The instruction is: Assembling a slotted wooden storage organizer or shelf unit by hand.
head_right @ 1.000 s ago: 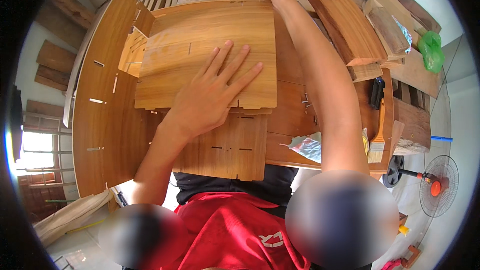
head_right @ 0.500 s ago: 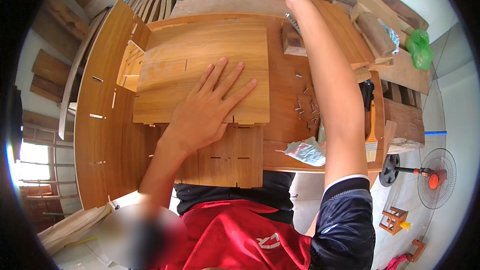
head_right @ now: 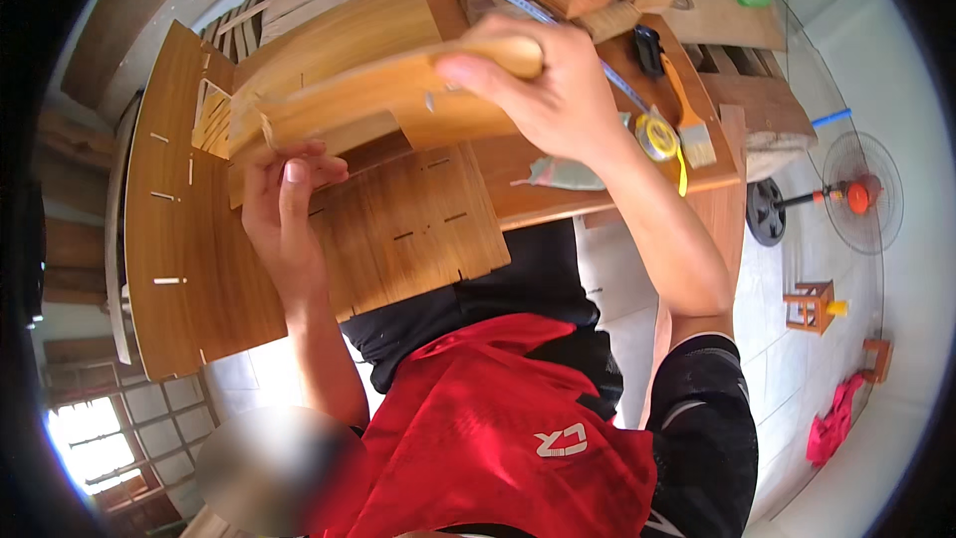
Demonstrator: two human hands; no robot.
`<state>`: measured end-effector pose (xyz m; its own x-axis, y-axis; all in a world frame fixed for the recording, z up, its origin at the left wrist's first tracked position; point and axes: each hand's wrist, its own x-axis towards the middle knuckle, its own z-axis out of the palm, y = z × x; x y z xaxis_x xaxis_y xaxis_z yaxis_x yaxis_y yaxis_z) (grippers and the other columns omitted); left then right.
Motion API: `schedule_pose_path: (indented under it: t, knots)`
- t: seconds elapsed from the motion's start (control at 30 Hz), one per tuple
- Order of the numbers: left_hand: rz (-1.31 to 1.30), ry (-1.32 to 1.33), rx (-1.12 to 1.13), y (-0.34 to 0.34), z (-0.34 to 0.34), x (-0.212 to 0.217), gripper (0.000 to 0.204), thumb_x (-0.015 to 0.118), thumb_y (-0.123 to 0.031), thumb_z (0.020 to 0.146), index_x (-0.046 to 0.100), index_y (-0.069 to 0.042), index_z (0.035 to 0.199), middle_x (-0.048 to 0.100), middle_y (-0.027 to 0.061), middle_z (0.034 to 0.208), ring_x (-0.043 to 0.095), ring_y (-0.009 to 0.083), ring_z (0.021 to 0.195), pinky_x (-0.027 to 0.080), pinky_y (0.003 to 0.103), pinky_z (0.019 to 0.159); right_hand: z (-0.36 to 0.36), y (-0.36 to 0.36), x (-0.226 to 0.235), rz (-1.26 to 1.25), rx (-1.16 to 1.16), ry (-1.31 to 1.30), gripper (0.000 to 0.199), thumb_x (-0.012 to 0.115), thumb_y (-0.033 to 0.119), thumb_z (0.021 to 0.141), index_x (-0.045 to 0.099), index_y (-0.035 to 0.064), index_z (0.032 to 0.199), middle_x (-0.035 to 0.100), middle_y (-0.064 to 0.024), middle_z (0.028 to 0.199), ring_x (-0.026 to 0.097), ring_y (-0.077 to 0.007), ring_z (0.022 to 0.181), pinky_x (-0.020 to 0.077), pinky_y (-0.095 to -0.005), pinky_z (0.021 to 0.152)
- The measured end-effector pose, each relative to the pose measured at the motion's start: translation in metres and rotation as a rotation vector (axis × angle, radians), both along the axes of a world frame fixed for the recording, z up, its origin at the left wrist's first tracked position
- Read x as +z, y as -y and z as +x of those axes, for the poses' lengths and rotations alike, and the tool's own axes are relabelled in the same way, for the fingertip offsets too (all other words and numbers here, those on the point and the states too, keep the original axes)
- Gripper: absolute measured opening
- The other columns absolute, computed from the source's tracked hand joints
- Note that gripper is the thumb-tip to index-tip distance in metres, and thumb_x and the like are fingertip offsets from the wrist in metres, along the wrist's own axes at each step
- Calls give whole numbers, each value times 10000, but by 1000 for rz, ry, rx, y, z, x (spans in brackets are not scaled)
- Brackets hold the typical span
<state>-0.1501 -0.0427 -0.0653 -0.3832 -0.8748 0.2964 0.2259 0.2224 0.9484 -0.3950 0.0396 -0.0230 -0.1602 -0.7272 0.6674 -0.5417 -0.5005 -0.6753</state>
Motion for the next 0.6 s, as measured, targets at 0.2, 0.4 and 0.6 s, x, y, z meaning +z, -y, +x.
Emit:
schedule_pose_path:
  t: [0.2,0.4,0.6]
  knots:
    - [-527,204,77,-30,16,9,426,817,-54,844,575,-44,1195,672,94,1091,673,232,947,553,364,835,10,-79,-62,231,84,10,104,815,147,890,776,51,900,736,-49,812,675,-136,702,484,-290,620]
    - [-853,665,-164,-48,21,-45,256,821,-134,823,717,-90,1052,728,109,945,688,319,842,545,390,798,32,-63,-97,163,154,-221,209,856,246,825,776,63,887,719,-58,827,658,-254,727,497,-379,638]
    - [-882,741,-94,-31,25,-79,431,730,-29,770,720,-140,1186,703,70,1004,666,295,929,528,429,810,-31,-77,-99,50,-322,-243,202,849,174,832,772,54,975,731,-104,996,681,-264,967,531,-380,879]
